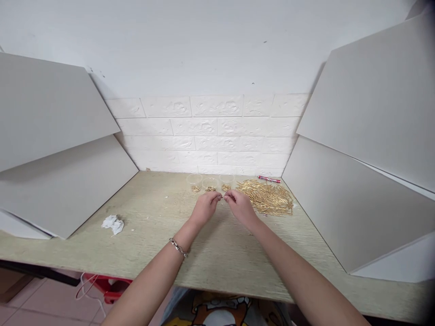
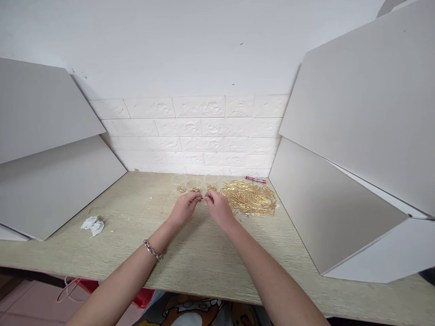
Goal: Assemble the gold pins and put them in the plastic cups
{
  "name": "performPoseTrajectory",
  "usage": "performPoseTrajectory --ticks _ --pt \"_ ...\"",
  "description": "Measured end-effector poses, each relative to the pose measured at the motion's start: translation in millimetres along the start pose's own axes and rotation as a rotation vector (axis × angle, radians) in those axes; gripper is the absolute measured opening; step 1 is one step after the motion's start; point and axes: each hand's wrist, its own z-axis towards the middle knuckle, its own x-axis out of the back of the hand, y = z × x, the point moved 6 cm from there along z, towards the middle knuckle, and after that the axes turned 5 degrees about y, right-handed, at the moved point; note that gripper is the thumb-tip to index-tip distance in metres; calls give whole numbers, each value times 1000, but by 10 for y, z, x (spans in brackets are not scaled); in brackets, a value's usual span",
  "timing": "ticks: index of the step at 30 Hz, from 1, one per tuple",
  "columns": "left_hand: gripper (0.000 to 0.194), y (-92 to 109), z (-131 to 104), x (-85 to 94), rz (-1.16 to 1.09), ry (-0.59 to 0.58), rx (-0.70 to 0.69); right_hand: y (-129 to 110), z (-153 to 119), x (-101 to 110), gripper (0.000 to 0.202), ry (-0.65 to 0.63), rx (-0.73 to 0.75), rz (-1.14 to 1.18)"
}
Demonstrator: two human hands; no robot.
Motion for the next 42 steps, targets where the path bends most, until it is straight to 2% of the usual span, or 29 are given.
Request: performPoseTrajectory --ticks 5,10,20,24,28,33,39,42 --pt "23 14 1 -3 13 4 -26 -10 2 -10 16 -6 57 -64" --pt "23 9 -2 -16 0 0 -25 -11 -3 -13 16 -10 41 -48" --pt "23 -16 -6 -40 -6 10 -18 99 -18 -58 15 -56 -219 143" --pt "24 -36 -12 -52 -38 -1 39 77 -32 -54 16 -16 -166 109" --pt "21 -34 -10 -42 -55 3 61 25 -33 -39 16 10 -45 6" --pt "20 1 -8 -27 22 21 -12 7 -26 -32 16 9 9 -47" --pt "20 18 -27 -43 146 88 -147 71 -44 -58 14 -15 -189 97" --pt "19 21 -43 -50 196 131 -208 78 -50 -64 14 -10 -205 105"
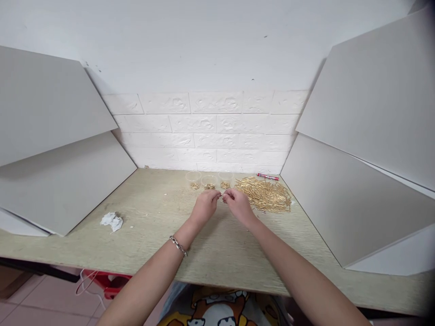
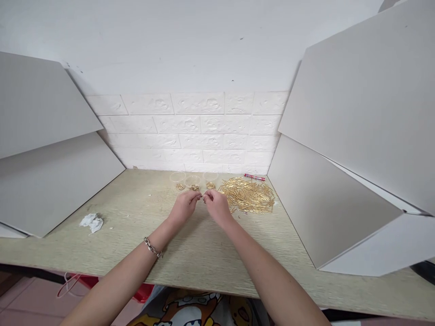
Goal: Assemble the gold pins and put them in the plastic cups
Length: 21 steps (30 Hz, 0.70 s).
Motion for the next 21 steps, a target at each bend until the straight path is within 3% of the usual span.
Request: performPoseTrajectory --ticks 9,16,21 --pt "20 74 -17 71 58 80 -154 -114 -9 50 16 66 278 -178" --pt "20 83 -7 79 55 69 -179 -106 8 52 15 17 241 -130" --pt "17 58 9 71 -62 73 -43 -143 20 102 15 21 198 -88"
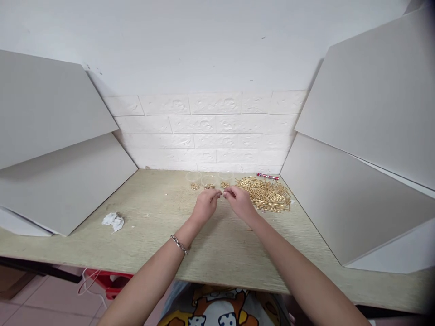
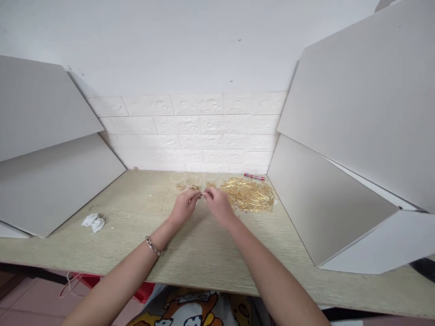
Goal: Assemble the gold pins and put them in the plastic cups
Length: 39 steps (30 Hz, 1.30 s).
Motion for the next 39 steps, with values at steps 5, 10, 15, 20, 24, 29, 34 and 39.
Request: performPoseTrajectory --ticks 5,10,15,20,24,29,34,39 --pt "18 -12 6 -7 -54 -27 71 -33 2 36 16 -3 -18 44" --pt "18 -33 4 8 -60 2 32 66 1 -40 15 -46 -147 201" --pt "21 -15 9 23 -31 13 -2 219 22 -173 16 -100 -227 386" --pt "20 0 10 24 -8 -9 -25 158 17 -105 14 -81 -185 269" --pt "19 2 -1 21 0 -11 -28 43 -3 -21 13 -37 -120 89" --pt "20 -7 -8 -12 16 -31 1 1 -9 -24 15 -5 1 14" --pt "20 -10 -10 -38 18 -31 24 3 -14 -29 15 15 34 -13" --pt "19 -25 -12 -5 6 -3 21 -12 -18 -36 16 36 43 -9"
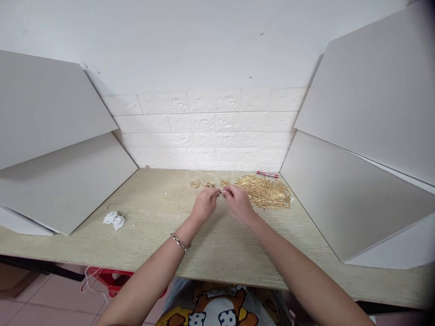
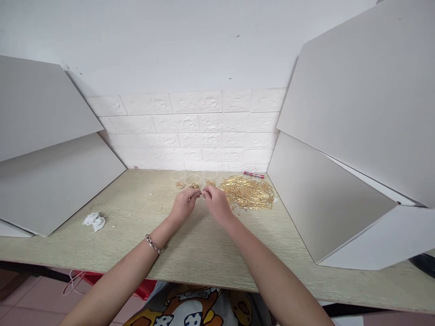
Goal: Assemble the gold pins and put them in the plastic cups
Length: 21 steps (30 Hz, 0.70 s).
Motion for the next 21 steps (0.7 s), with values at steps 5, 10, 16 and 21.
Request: performPoseTrajectory --ticks 5,10,16,21 --pt "18 -14 21 24 -15 -11 -10 -23 7 11 17 2 2 4" --pt "17 -35 35 14 -21 -6 -5 -4 15 16 17 -4 -32 11" --pt "18 -50 31 -6 -31 -11 15 15 25 16 17 -16 -45 20" --pt "18 -39 30 -4 -28 -3 18 19 33 21 18 -21 -48 38"
